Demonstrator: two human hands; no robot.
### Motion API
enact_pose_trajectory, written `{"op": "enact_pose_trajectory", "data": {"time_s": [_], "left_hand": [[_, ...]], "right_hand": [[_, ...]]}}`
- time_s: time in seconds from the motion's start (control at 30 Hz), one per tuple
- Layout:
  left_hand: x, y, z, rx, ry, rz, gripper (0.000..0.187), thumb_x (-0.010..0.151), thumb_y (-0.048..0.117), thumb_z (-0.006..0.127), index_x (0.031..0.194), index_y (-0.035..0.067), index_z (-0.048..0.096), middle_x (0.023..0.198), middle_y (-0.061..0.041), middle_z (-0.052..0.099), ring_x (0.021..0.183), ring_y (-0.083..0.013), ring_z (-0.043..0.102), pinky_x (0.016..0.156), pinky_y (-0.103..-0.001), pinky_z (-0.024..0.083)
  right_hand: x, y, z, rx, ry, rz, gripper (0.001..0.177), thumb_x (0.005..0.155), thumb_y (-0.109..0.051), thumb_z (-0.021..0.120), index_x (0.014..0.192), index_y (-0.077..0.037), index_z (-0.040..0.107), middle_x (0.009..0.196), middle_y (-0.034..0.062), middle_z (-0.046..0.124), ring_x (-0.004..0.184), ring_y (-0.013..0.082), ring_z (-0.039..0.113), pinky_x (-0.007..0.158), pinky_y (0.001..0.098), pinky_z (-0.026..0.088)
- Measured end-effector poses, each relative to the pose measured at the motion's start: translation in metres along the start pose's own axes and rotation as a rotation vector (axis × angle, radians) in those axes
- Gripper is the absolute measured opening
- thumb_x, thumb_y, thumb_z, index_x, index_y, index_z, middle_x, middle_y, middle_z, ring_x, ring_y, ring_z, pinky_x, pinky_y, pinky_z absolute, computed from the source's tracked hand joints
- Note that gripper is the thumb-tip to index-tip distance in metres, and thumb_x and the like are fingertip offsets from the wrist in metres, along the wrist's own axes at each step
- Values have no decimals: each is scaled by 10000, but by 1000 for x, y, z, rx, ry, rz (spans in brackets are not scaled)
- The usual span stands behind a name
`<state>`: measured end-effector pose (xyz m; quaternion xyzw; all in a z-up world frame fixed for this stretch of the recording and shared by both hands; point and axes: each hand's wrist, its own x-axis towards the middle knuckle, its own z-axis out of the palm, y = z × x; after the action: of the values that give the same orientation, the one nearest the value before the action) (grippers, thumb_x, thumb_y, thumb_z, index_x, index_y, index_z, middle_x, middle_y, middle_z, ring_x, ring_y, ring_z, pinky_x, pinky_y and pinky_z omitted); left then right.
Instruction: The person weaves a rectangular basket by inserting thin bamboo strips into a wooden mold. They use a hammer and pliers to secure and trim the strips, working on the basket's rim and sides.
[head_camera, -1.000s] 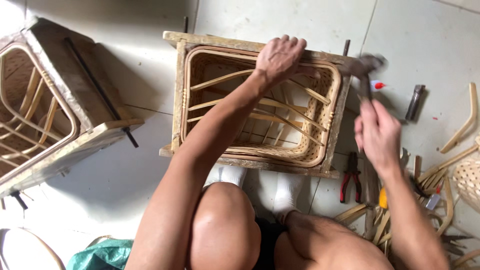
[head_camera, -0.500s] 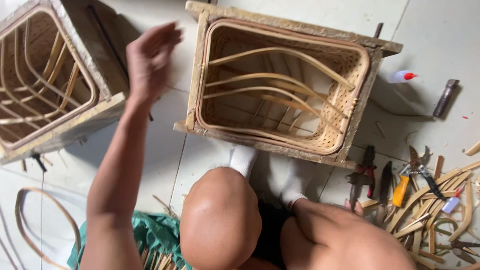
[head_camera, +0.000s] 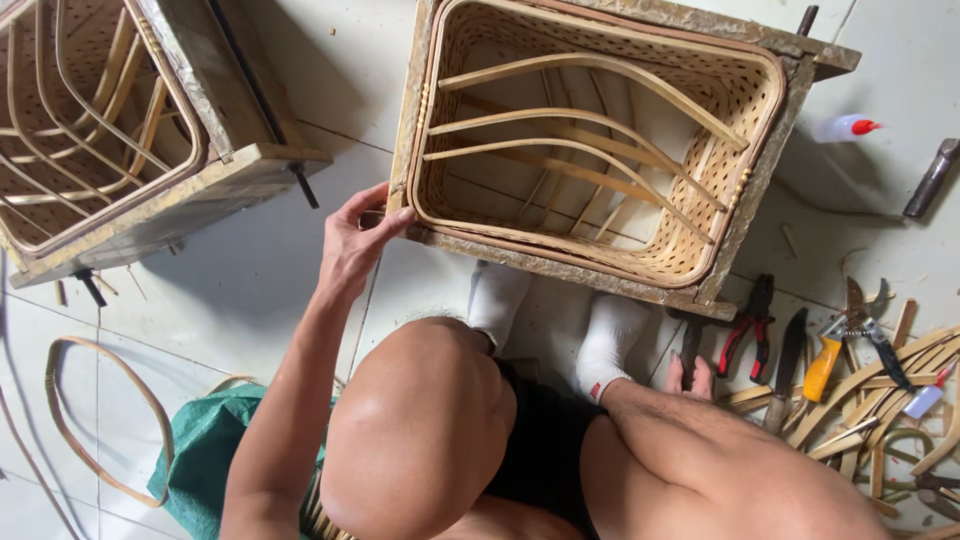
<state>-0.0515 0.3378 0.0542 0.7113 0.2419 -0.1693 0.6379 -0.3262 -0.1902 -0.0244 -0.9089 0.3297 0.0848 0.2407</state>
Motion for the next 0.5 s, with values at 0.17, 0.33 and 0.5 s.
{"op": "enact_pose_trajectory", "data": {"time_s": [0.17, 0.33, 0.5], "left_hand": [[8, 4, 4, 9, -11, -45, 674, 780, 282, 889, 1338, -16, 657, 1151, -80, 733, 985, -133, 662, 906, -277, 543], [-13, -17, 6, 175, 362, 224, 424, 907, 230, 865, 1175, -22, 654, 1129, -96, 677, 995, -129, 640, 915, -284, 527], [-49, -44, 19, -15, 331, -105, 413, 1002, 272, 840, 783, 47, 572, 720, -79, 590, 598, -103, 420, 567, -274, 301]], "right_hand": [[9, 2, 17, -49, 16, -39, 469, 914, -289, 785, 1295, -54, 650, 1071, 198, 658, 941, 319, 653, 823, 464, 522], [33, -8, 19, 66, 227, -205, 380, 944, -236, 803, 1261, -60, 687, 1069, 175, 673, 947, 350, 682, 831, 450, 563], [68, -32, -13, 9, 339, -189, 346, 965, -169, 789, 1258, -27, 673, 1100, 176, 665, 1018, 369, 647, 894, 449, 532]]}}
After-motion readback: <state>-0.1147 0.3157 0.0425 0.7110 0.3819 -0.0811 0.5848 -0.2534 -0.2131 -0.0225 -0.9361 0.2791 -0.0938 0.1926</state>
